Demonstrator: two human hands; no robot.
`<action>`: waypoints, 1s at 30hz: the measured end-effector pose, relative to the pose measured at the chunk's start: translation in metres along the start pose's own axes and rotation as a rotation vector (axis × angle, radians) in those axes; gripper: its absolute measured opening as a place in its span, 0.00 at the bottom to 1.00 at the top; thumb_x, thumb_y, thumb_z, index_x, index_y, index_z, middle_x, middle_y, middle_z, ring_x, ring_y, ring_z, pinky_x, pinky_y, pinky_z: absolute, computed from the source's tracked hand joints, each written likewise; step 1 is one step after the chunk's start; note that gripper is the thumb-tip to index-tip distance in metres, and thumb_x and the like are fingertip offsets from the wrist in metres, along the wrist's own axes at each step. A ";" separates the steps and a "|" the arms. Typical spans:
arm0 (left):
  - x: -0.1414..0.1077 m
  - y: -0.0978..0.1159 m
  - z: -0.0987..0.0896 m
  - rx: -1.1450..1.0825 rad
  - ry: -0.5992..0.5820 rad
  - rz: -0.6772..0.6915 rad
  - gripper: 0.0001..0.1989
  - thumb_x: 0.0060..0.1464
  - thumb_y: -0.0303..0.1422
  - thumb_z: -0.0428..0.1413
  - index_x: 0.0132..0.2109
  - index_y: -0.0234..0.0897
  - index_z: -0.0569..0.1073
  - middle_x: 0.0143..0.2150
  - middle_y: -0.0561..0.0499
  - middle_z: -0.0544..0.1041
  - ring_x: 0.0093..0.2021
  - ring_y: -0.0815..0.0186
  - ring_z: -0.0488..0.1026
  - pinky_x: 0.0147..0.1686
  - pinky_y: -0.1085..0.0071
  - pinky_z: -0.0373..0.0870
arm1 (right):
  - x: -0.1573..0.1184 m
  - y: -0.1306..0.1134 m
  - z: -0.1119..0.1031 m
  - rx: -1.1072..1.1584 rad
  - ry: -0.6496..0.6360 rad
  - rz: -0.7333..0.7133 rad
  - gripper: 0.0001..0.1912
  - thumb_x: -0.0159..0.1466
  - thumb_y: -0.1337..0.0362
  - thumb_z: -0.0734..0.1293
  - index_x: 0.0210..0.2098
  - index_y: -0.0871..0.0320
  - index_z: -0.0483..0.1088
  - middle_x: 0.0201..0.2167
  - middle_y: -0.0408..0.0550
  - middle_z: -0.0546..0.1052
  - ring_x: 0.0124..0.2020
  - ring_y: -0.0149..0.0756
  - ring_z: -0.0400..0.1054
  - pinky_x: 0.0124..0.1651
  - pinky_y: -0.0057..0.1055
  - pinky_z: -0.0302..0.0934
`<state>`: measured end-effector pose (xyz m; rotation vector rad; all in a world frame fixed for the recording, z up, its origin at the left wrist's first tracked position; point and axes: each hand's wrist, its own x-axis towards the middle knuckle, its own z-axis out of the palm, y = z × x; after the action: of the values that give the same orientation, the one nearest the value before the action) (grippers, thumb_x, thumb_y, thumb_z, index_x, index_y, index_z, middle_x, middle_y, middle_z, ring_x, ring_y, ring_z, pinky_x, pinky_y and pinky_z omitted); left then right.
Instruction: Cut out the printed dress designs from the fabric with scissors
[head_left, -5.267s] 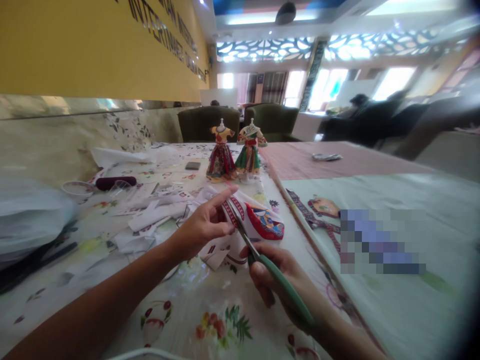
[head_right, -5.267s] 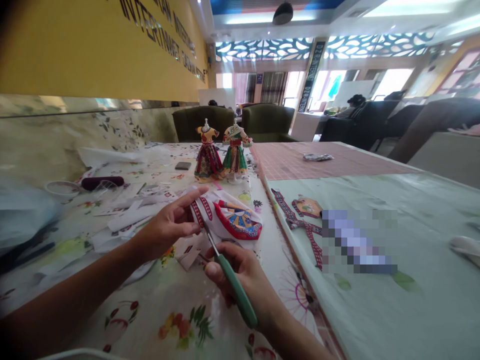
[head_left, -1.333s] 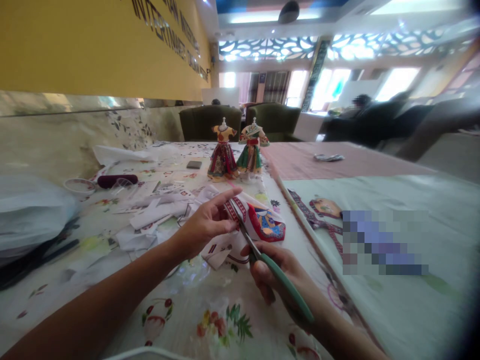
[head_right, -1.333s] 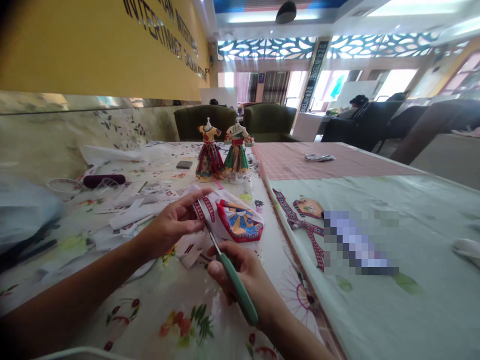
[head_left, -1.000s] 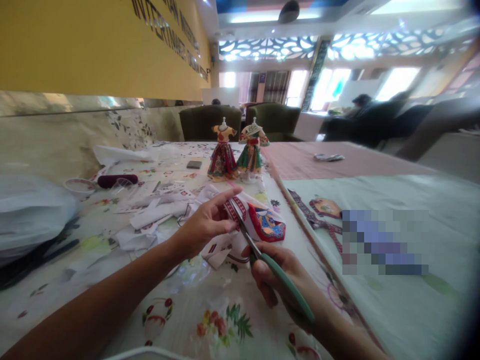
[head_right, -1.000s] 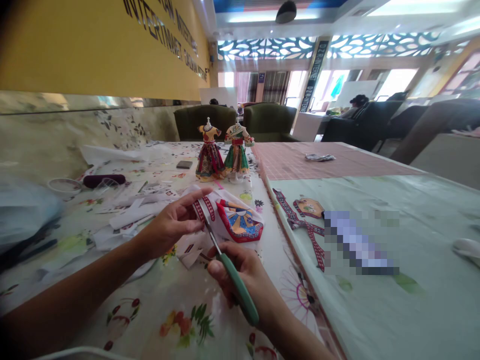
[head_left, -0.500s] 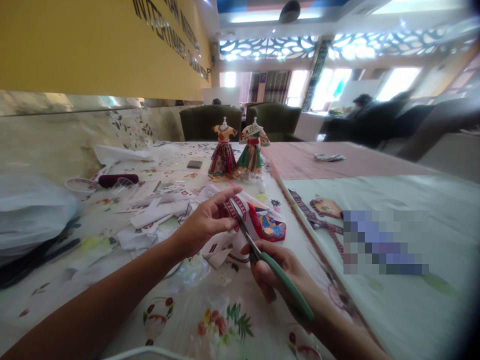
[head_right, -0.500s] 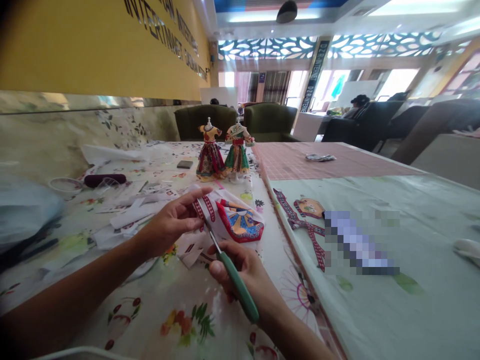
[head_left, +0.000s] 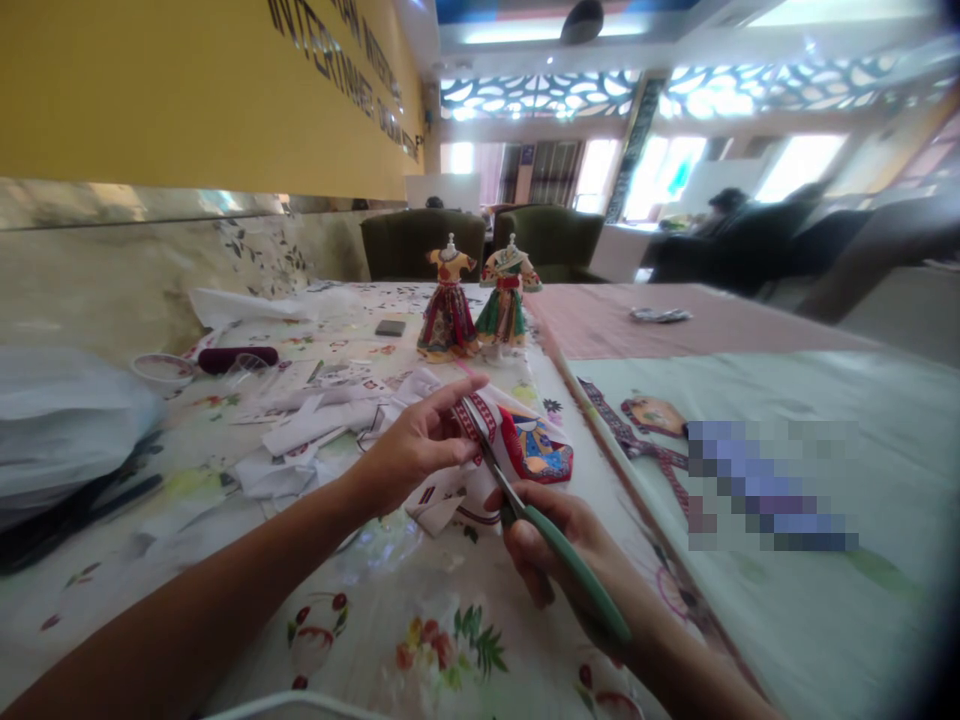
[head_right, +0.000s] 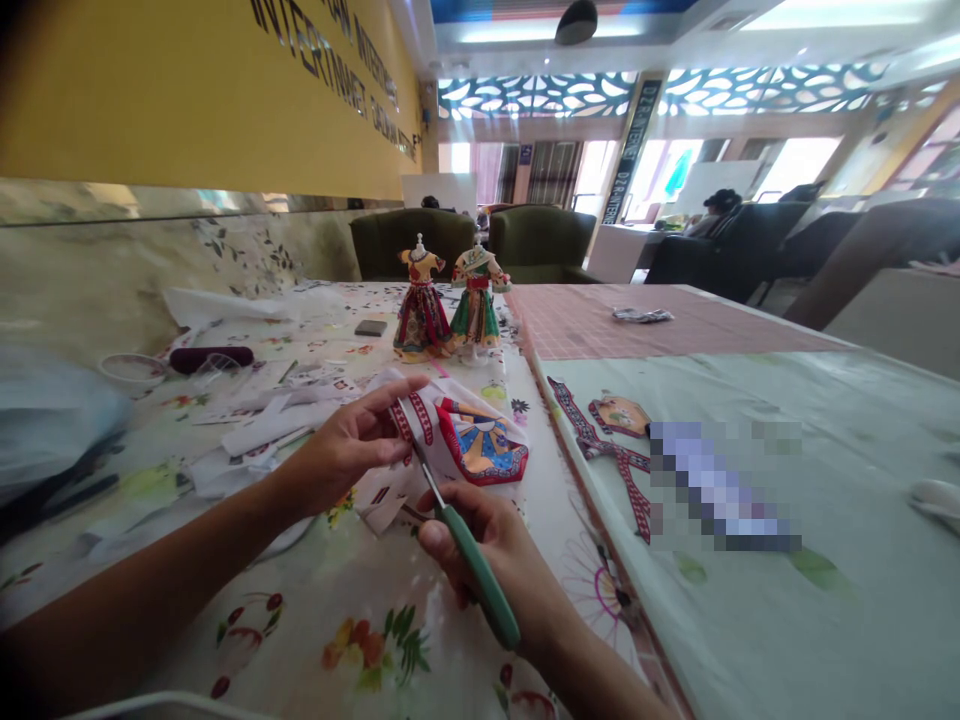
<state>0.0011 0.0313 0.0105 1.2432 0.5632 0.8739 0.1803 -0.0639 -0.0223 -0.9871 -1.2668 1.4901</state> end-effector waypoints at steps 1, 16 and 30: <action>0.000 0.000 0.000 0.000 -0.002 0.000 0.41 0.46 0.26 0.66 0.67 0.38 0.66 0.45 0.46 0.81 0.43 0.65 0.74 0.45 0.69 0.67 | 0.000 0.000 0.000 0.002 -0.001 0.002 0.30 0.55 0.39 0.74 0.39 0.61 0.71 0.17 0.34 0.62 0.15 0.23 0.52 0.17 0.22 0.51; 0.001 -0.001 -0.002 0.045 0.026 0.006 0.38 0.47 0.26 0.65 0.66 0.39 0.68 0.44 0.47 0.81 0.42 0.65 0.75 0.43 0.69 0.67 | -0.003 0.000 0.000 -0.002 0.007 0.039 0.29 0.56 0.40 0.73 0.37 0.61 0.71 0.16 0.33 0.61 0.13 0.23 0.53 0.16 0.21 0.49; -0.001 0.001 0.000 0.031 -0.001 0.014 0.39 0.46 0.25 0.66 0.66 0.38 0.68 0.43 0.48 0.80 0.41 0.65 0.74 0.41 0.70 0.66 | -0.001 -0.003 0.000 -0.006 0.026 0.021 0.31 0.54 0.39 0.74 0.40 0.61 0.72 0.17 0.34 0.62 0.15 0.24 0.53 0.18 0.23 0.52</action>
<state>0.0002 0.0311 0.0118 1.2767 0.5694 0.8787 0.1814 -0.0650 -0.0193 -1.0238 -1.2468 1.4851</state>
